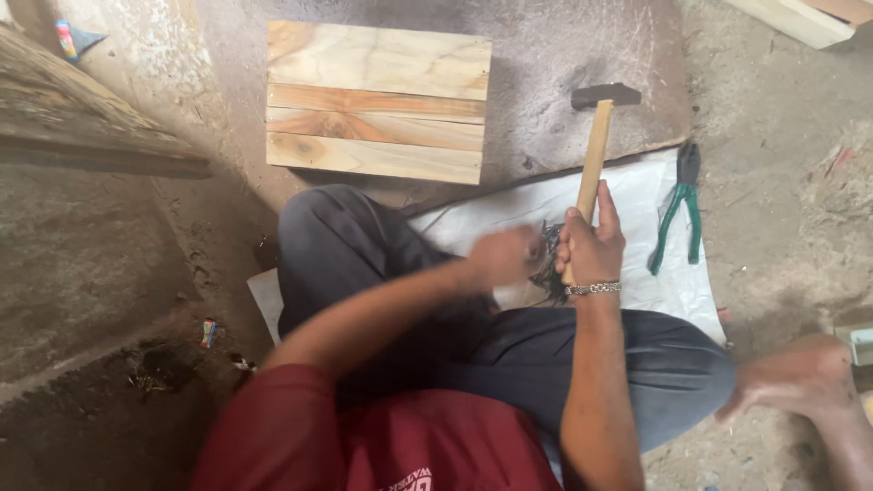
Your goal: The person assembles a wooden box by hammering nails into a frame and attaching wooden planks to form a base. They use a hammer and pliers to secure the pieces together while sitting on the floor.
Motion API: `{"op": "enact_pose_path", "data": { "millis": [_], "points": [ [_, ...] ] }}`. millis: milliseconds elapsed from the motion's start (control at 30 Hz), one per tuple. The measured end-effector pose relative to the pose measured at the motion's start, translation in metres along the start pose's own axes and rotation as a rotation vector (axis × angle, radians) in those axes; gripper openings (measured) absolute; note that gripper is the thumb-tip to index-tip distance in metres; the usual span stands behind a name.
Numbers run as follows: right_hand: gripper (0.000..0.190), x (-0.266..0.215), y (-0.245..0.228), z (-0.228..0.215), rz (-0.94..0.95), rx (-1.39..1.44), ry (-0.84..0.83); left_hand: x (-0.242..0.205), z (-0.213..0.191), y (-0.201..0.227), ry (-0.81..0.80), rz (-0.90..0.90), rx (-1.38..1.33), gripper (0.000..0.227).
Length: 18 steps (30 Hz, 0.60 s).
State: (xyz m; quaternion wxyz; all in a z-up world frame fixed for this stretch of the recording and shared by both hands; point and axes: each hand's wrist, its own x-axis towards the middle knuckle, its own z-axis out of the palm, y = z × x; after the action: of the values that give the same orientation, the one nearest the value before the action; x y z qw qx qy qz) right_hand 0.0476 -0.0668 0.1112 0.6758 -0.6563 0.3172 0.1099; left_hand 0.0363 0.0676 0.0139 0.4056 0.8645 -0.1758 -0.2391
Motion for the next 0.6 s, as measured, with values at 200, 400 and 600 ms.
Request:
{"op": "enact_pose_path", "data": {
  "millis": [200,400,600],
  "points": [
    [0.074,0.005,0.007,-0.006,0.035,0.113,-0.085,0.003,0.089,-0.004,0.072,0.130,0.178,0.052],
    [0.068,-0.004,0.018,-0.021,-0.405,-0.269,-0.049,0.013,0.091,0.004,-0.212,-0.001,0.291,0.033],
    [0.068,-0.040,-0.002,-0.080,-0.234,-0.853,-0.258,-0.007,0.068,0.022,-0.015,0.116,0.158,0.041]
  ]
}}
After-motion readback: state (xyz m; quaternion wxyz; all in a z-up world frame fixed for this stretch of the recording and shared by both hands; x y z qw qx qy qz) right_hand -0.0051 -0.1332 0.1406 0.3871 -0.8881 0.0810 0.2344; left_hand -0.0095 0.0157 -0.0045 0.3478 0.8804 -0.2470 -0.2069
